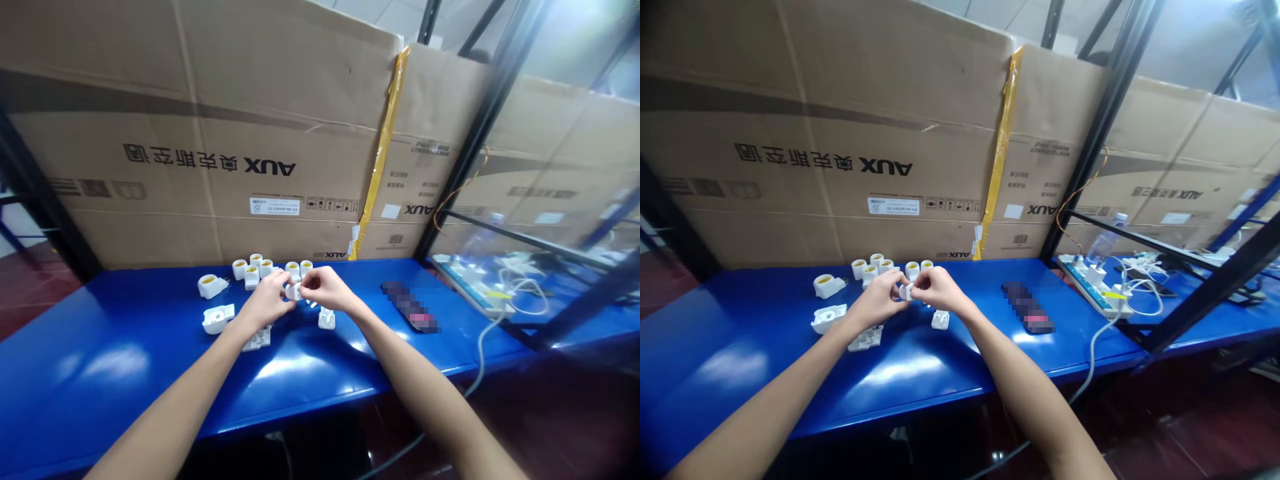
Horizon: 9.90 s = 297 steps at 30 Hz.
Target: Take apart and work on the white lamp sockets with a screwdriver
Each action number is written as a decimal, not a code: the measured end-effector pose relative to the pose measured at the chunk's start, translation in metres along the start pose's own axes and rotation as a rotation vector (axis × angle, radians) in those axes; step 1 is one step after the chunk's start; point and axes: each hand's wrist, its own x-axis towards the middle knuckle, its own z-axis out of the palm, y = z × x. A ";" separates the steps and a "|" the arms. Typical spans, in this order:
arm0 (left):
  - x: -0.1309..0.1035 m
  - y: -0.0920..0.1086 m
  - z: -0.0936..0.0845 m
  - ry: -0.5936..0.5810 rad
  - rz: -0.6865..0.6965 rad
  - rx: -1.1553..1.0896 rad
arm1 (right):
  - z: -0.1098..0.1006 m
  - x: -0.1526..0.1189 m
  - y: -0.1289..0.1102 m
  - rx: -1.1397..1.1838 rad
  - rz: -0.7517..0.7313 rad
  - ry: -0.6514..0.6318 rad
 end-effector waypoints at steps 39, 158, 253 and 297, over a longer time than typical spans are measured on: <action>0.003 -0.012 -0.011 0.176 -0.074 -0.021 | -0.038 0.000 0.004 -0.170 0.053 -0.058; 0.002 -0.024 0.010 -0.045 -0.023 0.111 | -0.065 0.000 0.020 -0.444 0.063 -0.275; -0.031 -0.022 -0.081 -0.198 -0.346 -0.523 | 0.068 0.006 -0.023 0.278 -0.031 0.054; -0.027 -0.022 -0.094 -0.377 -0.165 -0.116 | 0.048 0.002 -0.028 -0.428 -0.208 -0.284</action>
